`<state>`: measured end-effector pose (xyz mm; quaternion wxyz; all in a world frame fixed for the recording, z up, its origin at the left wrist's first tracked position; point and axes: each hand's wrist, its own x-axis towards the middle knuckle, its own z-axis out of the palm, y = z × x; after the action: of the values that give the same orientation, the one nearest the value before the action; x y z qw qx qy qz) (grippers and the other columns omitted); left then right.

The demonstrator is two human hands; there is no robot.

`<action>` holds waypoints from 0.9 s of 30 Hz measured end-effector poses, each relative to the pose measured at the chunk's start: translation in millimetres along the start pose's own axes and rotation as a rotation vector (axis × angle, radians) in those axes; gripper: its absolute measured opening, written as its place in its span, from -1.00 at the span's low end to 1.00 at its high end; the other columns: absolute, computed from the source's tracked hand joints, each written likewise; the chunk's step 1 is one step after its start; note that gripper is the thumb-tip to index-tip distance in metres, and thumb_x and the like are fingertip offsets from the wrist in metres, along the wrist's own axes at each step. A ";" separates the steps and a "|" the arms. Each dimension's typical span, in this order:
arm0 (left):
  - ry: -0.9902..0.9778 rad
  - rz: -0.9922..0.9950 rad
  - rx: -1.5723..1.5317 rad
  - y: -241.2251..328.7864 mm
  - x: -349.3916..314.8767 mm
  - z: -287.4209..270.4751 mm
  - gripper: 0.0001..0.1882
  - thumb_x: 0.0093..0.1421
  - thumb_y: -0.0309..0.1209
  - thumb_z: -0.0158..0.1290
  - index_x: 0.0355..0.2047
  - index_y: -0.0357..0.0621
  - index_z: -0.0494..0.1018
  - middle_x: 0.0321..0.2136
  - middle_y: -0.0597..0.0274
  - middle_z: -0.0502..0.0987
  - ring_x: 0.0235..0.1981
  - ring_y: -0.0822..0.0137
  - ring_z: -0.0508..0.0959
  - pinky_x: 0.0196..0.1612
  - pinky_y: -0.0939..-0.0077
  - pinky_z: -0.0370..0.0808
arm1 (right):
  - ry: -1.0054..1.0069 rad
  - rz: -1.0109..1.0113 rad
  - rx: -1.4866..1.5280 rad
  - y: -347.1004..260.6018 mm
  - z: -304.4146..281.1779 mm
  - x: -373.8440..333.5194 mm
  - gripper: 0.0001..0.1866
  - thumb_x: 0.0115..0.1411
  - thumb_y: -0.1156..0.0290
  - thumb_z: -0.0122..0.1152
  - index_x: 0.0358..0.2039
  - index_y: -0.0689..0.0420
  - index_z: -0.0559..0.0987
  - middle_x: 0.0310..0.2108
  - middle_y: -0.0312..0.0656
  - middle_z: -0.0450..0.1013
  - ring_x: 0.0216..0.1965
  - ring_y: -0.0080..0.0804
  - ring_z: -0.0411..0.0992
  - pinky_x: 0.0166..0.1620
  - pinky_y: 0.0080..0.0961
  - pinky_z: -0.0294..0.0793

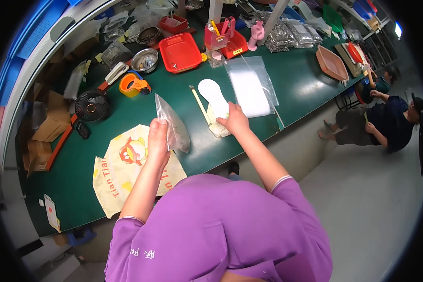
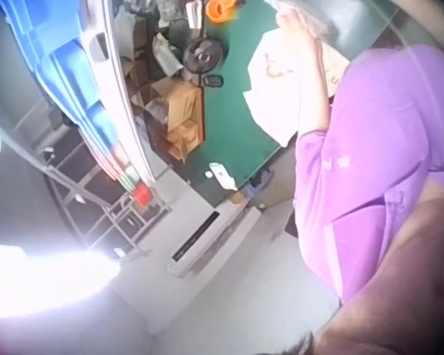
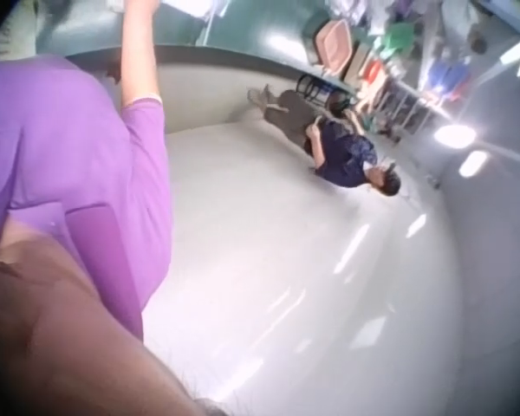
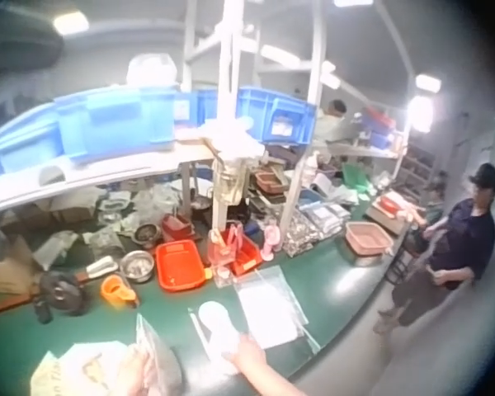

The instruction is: Sorting, bagging, and labeling small metal hardware components at a manufacturing workbench.

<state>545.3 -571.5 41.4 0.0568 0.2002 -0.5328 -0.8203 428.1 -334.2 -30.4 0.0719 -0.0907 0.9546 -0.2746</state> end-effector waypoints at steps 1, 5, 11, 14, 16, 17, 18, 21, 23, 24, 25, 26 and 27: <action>0.039 0.027 0.114 -4.5 4.2 -4.2 -0.81 0.32 -0.26 -0.12 -0.21 -0.11 0.31 -0.41 0.40 0.40 -0.44 0.57 0.38 -0.38 0.63 0.37 | -0.047 0.078 -0.104 -3.4 8.5 6.5 -0.13 -0.14 0.13 0.40 0.14 0.23 0.23 0.02 0.05 0.26 -0.11 -0.07 0.43 -0.06 -0.29 0.46; 0.100 -0.108 0.314 -44.2 0.3 -31.6 -0.83 0.30 -0.29 -0.09 -0.22 -0.11 0.33 -0.50 0.40 0.42 -0.55 0.57 0.38 -0.52 0.64 0.33 | -0.120 0.175 -0.237 0.9 20.7 21.3 -0.01 -0.20 0.13 0.44 0.15 0.28 0.11 0.05 0.10 0.15 -0.09 -0.08 0.43 -0.08 -0.30 0.49; -0.014 -0.130 0.332 -40.0 -8.5 -40.1 -0.79 0.25 -0.27 0.00 -0.25 -0.12 0.32 -0.63 0.40 0.40 -0.71 0.59 0.32 -0.68 0.70 0.20 | -0.135 0.013 -0.296 3.2 3.5 32.4 -0.56 0.03 0.10 0.15 -0.25 0.23 0.51 -0.15 0.06 0.36 -0.17 -0.02 0.43 -0.13 -0.24 0.48; -0.042 -0.172 0.368 -37.2 -8.9 -47.2 -0.74 0.28 -0.19 -0.06 -0.24 -0.13 0.33 -0.63 0.37 0.42 -0.69 0.55 0.38 -0.65 0.67 0.27 | 0.076 -0.136 -0.256 14.7 -2.2 37.8 -0.71 0.12 0.25 -0.07 -0.37 0.19 0.53 -0.33 0.07 0.45 -0.34 0.03 0.47 -0.21 -0.12 0.48; -0.006 -0.229 0.248 -41.2 -9.4 -57.1 -0.69 0.31 -0.13 -0.13 -0.21 -0.13 0.34 -0.60 0.35 0.43 -0.67 0.52 0.41 -0.62 0.67 0.30 | 0.206 -0.144 -0.167 27.6 -6.6 44.1 -0.75 0.13 0.32 -0.07 -0.39 0.20 0.53 -0.37 0.12 0.45 -0.33 0.08 0.46 -0.22 -0.08 0.46; -0.043 -0.187 0.244 -43.0 -9.1 -67.0 -0.65 0.31 -0.09 -0.17 -0.21 -0.14 0.35 -0.59 0.27 0.42 -0.57 0.46 0.47 -0.53 0.60 0.37 | 0.300 -0.164 -0.085 23.2 -11.6 42.9 -0.73 0.15 0.32 -0.06 -0.35 0.23 0.54 -0.33 0.12 0.45 -0.29 0.12 0.44 -0.20 -0.10 0.44; 0.030 -0.067 0.436 -47.5 -12.1 -77.9 -0.67 0.30 -0.14 -0.13 -0.20 -0.17 0.36 -0.56 0.21 0.43 -0.52 0.40 0.49 -0.47 0.54 0.41 | 0.281 -0.208 0.015 24.1 -17.3 43.0 -0.71 0.16 0.31 -0.05 -0.30 0.25 0.53 -0.32 0.11 0.45 -0.26 0.14 0.42 -0.20 -0.15 0.43; 0.351 0.207 1.147 -47.0 -39.0 -97.6 -0.58 0.11 -0.24 0.09 -0.07 -0.18 0.36 -0.15 -0.05 0.37 -0.07 0.03 0.38 -0.01 0.10 0.33 | -0.058 0.075 0.824 32.1 -14.2 30.3 -0.75 0.26 0.30 -0.06 -0.31 0.22 0.50 -0.55 -0.36 0.39 -0.55 -0.64 0.28 -0.50 -0.63 0.28; 0.517 0.001 1.436 -62.7 -62.3 -114.5 -0.26 -0.02 -0.12 0.19 0.15 -0.05 0.21 0.20 -0.16 0.02 0.25 -0.21 -0.05 0.17 -0.32 -0.05 | -0.218 0.289 1.014 11.0 -16.4 10.0 -0.78 0.25 0.25 -0.06 -0.24 0.10 0.46 -0.54 -0.43 0.34 -0.62 -0.73 0.16 -0.62 -0.71 0.06; 0.575 -0.118 1.447 -71.8 -70.1 -118.3 -0.16 -0.03 -0.06 0.18 0.21 -0.03 0.11 0.24 -0.18 -0.06 0.27 -0.25 -0.11 0.15 -0.40 -0.10 | -0.253 0.336 1.061 17.5 -2.3 4.1 -0.74 0.25 0.21 -0.07 -0.20 0.11 0.44 -0.50 -0.40 0.34 -0.62 -0.71 0.17 -0.64 -0.71 0.05; 0.630 -0.243 1.452 -82.6 -78.4 -125.2 -0.07 -0.04 0.00 0.18 0.27 0.00 0.02 0.27 -0.20 -0.14 0.29 -0.29 -0.17 0.14 -0.48 -0.15 | -0.378 0.338 1.128 16.7 6.1 -0.6 -0.73 0.25 0.20 -0.06 -0.19 0.12 0.43 -0.49 -0.38 0.34 -0.62 -0.69 0.18 -0.64 -0.71 0.05; 0.613 -0.369 1.451 -97.2 -82.5 -134.7 0.02 -0.05 0.13 0.11 0.32 0.04 -0.09 0.30 -0.20 -0.23 0.30 -0.32 -0.28 0.14 -0.49 -0.23 | -0.435 0.389 1.145 5.3 9.2 -4.6 -0.72 0.24 0.21 -0.05 -0.18 0.13 0.42 -0.50 -0.36 0.35 -0.63 -0.67 0.18 -0.64 -0.71 0.06; 0.659 -0.343 1.502 -107.5 -83.3 -137.4 0.01 -0.04 0.17 0.07 0.32 0.05 -0.10 0.31 -0.20 -0.24 0.30 -0.31 -0.30 0.14 -0.49 -0.25 | -0.485 0.395 1.128 -1.9 13.0 -3.1 -0.72 0.24 0.22 -0.06 -0.17 0.13 0.42 -0.50 -0.36 0.35 -0.63 -0.67 0.19 -0.64 -0.71 0.06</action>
<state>687.7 -617.2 -81.0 -0.0644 0.4924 -0.8559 -0.1443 433.8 -341.7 -40.1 0.3713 0.0790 0.6190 -0.6876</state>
